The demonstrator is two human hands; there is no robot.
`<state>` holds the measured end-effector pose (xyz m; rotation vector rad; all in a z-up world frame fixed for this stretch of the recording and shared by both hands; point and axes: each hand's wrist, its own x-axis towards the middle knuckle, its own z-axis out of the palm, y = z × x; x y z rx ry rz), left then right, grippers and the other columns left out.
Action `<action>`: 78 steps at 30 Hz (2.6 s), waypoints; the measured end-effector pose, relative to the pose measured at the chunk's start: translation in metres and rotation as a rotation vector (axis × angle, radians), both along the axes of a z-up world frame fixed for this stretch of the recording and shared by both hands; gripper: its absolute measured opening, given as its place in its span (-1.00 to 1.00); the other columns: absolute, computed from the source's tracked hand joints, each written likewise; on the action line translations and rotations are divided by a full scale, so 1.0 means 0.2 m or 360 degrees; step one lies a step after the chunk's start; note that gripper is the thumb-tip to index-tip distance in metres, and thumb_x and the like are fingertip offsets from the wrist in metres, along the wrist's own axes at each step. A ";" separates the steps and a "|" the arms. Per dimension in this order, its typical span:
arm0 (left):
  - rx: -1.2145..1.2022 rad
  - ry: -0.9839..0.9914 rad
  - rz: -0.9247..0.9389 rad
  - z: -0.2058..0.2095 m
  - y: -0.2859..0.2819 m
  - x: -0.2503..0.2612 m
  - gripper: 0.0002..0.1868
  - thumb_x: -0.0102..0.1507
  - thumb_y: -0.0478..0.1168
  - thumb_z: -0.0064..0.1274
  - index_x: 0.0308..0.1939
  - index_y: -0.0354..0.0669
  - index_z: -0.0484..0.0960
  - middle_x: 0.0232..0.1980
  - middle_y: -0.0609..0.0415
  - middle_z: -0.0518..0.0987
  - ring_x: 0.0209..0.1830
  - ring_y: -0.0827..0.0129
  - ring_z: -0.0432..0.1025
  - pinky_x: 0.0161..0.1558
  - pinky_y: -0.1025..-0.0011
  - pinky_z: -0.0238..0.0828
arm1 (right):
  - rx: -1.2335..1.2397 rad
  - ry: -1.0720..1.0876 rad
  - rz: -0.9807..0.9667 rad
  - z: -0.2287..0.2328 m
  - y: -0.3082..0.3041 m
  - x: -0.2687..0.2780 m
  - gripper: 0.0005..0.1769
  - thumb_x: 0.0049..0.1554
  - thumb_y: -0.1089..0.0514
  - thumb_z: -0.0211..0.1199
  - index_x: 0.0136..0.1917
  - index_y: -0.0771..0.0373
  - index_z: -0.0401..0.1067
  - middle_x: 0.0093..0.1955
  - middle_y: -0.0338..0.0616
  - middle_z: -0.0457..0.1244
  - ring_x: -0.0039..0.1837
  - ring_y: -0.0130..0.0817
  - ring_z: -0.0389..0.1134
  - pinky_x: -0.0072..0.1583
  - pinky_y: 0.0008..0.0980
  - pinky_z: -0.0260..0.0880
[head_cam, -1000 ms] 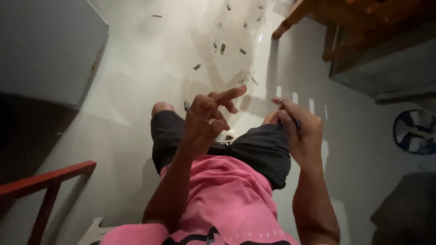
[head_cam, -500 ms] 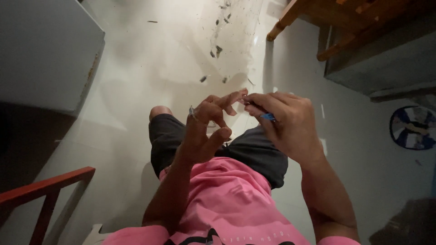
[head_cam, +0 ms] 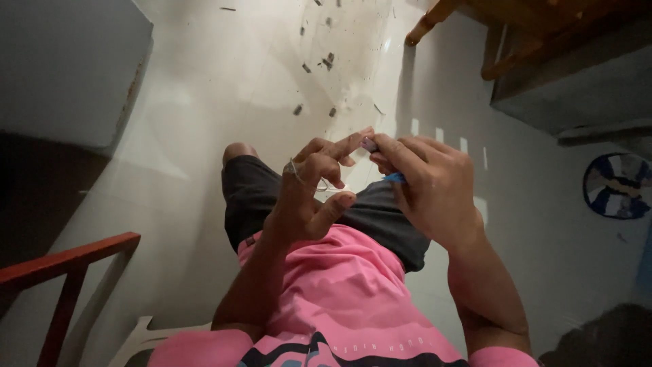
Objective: The person is manually weaving a fishing net using a blue shuttle and nylon thread, creating a series of knots to form the mesh.
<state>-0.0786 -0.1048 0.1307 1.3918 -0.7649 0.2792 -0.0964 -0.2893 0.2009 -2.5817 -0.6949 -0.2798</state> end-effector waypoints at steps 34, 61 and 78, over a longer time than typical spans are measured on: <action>-0.0225 0.0098 -0.0052 -0.09 -0.04 -0.02 -0.72 0.31 0.07 -0.16 -0.27 -0.01 0.35 0.11 -0.14 0.50 -0.08 0.12 0.45 -0.26 0.30 0.34 | 0.0868 0.0511 -0.0021 0.03 0.10 0.02 -0.94 0.15 0.30 0.16 -0.15 0.34 0.43 -0.51 -0.10 0.21 -0.47 -0.30 0.10 -0.32 -0.41 0.19; -0.0303 0.0135 -0.0131 -0.03 -0.10 0.01 -0.70 0.33 0.07 -0.15 -0.28 -0.04 0.32 -0.13 0.01 0.47 0.01 0.06 0.39 -0.20 0.31 0.30 | 0.0722 0.0352 -0.0036 -0.02 0.03 0.01 -0.86 0.18 0.41 0.04 -0.13 0.37 0.43 -0.45 -0.07 0.24 -0.43 -0.22 0.24 -0.26 -0.33 0.28; -0.0827 0.0545 -0.0533 -0.02 -0.04 -0.05 -0.77 0.33 0.01 -0.09 -0.25 -0.03 0.39 0.05 0.01 0.42 0.32 0.23 0.22 0.18 0.43 0.24 | 0.0665 0.0440 0.0042 0.14 0.12 0.01 -0.91 0.13 0.35 0.19 -0.08 0.41 0.47 -0.47 0.01 0.24 -0.63 -0.41 0.05 -0.47 -0.43 0.04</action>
